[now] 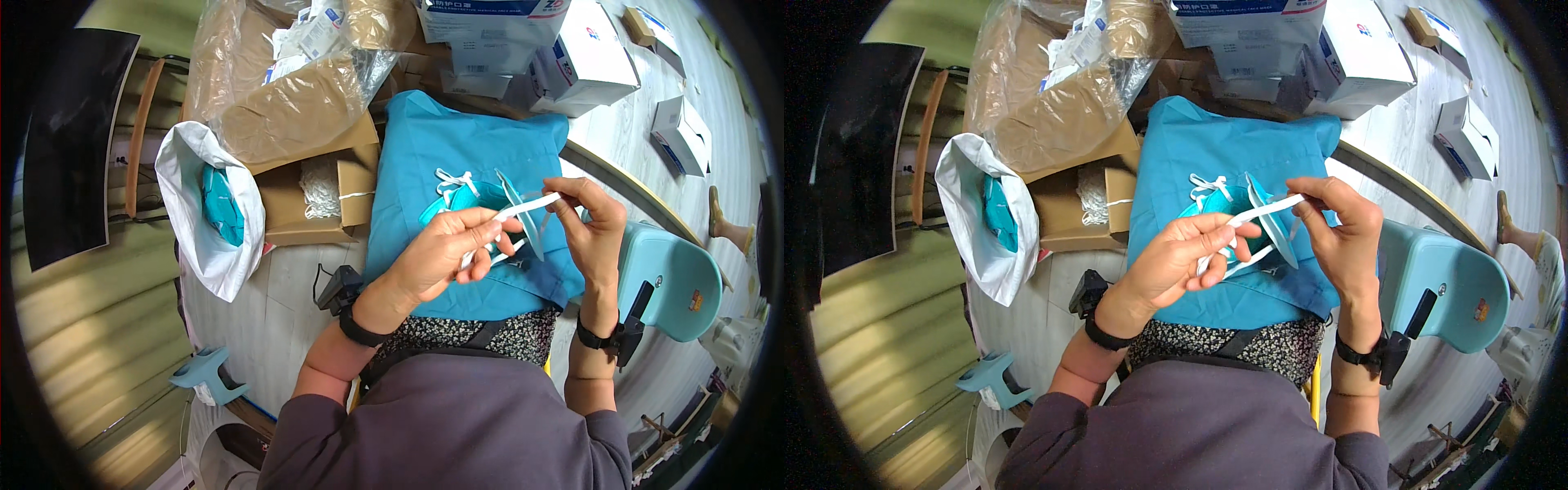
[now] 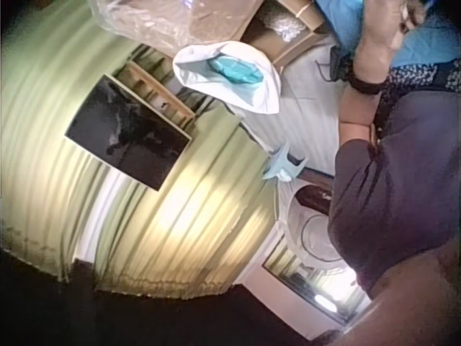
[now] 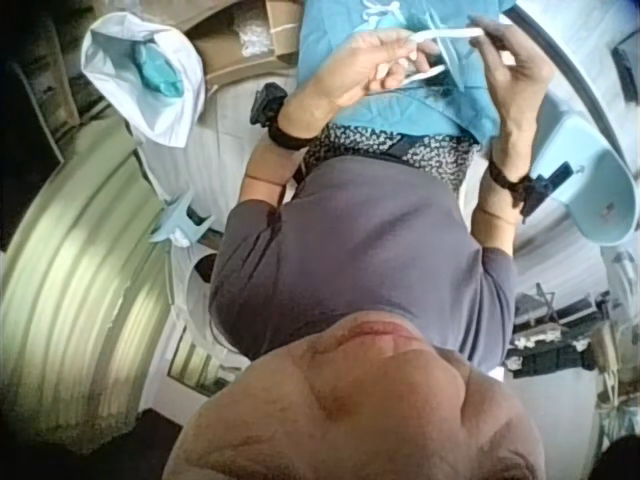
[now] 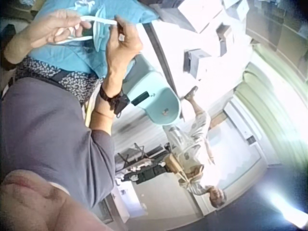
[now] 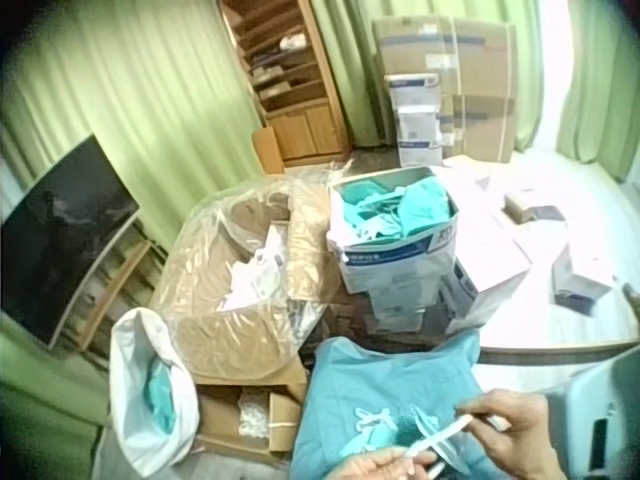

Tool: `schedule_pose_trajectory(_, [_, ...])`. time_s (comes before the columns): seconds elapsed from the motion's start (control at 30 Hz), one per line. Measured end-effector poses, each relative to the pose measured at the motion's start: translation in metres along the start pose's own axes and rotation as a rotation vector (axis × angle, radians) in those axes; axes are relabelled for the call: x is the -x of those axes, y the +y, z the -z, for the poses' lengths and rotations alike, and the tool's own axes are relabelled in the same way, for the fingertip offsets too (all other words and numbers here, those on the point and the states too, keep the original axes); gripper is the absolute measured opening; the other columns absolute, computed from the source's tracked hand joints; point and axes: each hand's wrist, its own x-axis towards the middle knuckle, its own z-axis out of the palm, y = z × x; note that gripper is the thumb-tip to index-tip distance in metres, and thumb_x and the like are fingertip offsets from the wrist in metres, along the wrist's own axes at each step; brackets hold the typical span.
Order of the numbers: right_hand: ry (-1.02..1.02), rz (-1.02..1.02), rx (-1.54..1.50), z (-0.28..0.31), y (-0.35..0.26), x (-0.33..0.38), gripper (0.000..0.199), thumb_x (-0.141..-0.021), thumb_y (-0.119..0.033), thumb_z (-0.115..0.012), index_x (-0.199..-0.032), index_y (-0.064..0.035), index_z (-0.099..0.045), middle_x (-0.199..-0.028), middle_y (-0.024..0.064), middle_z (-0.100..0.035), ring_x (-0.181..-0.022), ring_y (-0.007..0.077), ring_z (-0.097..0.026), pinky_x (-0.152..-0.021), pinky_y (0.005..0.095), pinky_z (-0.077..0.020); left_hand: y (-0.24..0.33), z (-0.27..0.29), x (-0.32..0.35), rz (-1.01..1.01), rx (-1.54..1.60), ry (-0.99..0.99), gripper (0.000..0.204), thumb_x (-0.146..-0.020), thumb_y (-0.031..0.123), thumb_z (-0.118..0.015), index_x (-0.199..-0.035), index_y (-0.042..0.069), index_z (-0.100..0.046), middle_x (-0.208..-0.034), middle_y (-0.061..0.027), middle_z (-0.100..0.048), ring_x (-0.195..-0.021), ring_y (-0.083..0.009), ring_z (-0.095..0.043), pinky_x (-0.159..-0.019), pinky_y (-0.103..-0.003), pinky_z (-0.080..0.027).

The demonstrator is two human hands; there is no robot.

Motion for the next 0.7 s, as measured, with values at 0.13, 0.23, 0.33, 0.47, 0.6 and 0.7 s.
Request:
schedule_pose_trajectory(0.13, [-0.025,0.055,0.033,0.000,-0.001,0.002,0.022,-0.081,0.007,-0.067,-0.102,0.0005,-0.071,-0.087,0.0100,-0.070,-0.079,0.0153,-0.067,-0.072,0.0271,-0.0531,-0.003,0.002,-0.002,-0.021,0.080,0.060,0.033,-0.104,0.025,-0.048,-0.122,-0.001,-0.058,-0.093,-0.0068,-0.062,-0.057,-0.0053,-0.056,-0.039,-0.015,-0.038])
schedule_pose_trajectory(0.23, [-0.004,0.066,0.032,-0.002,-0.001,0.001,0.022,-0.082,0.006,-0.067,-0.103,0.0002,-0.071,-0.089,0.0107,-0.071,-0.079,0.0160,-0.067,-0.073,0.0273,-0.0531,0.001,-0.001,-0.002,-0.023,0.115,0.055,0.033,-0.104,0.026,-0.047,-0.119,-0.001,-0.058,-0.095,-0.0081,-0.062,-0.058,-0.0067,-0.058,-0.040,-0.016,-0.040])
schedule_pose_trajectory(0.33, [0.018,0.065,-0.002,-0.004,0.002,0.002,0.024,-0.083,0.006,-0.067,-0.106,-0.0004,-0.070,-0.089,0.0109,-0.070,-0.080,0.0158,-0.067,-0.073,0.0269,-0.0526,0.000,0.001,-0.003,-0.022,0.063,0.063,0.034,-0.103,0.027,-0.048,-0.116,-0.002,-0.059,-0.095,-0.0086,-0.063,-0.058,-0.0078,-0.059,-0.041,-0.017,-0.042])
schedule_pose_trajectory(0.47, [0.039,-0.002,-0.006,-0.003,-0.003,0.002,0.026,-0.083,0.005,-0.066,-0.109,-0.0006,-0.069,-0.087,0.0097,-0.069,-0.080,0.0142,-0.066,-0.074,0.0262,-0.0520,-0.003,0.009,-0.006,0.015,0.027,0.035,0.034,-0.102,0.029,-0.051,-0.112,-0.002,-0.061,-0.095,-0.0096,-0.065,-0.058,-0.0093,-0.061,-0.043,-0.018,-0.045])
schedule_pose_trajectory(0.6, [0.068,-0.001,-0.055,-0.003,-0.001,0.000,0.027,-0.084,0.005,-0.065,-0.110,-0.0004,-0.069,-0.088,0.0085,-0.069,-0.080,0.0131,-0.065,-0.075,0.0254,-0.0514,-0.005,0.010,-0.004,0.029,0.052,0.039,0.032,-0.101,0.028,-0.051,-0.109,-0.002,-0.060,-0.094,-0.0107,-0.065,-0.059,-0.0112,-0.063,-0.044,-0.020,-0.048])
schedule_pose_trajectory(0.7, [0.101,-0.016,-0.103,-0.002,0.000,0.001,0.026,-0.085,0.006,-0.064,-0.110,-0.0005,-0.069,-0.088,0.0080,-0.069,-0.081,0.0129,-0.065,-0.076,0.0250,-0.0510,-0.006,0.010,-0.005,0.023,0.080,0.050,0.031,-0.102,0.027,-0.050,-0.109,-0.002,-0.058,-0.094,-0.0123,-0.066,-0.059,-0.0123,-0.063,-0.045,-0.020,-0.049])
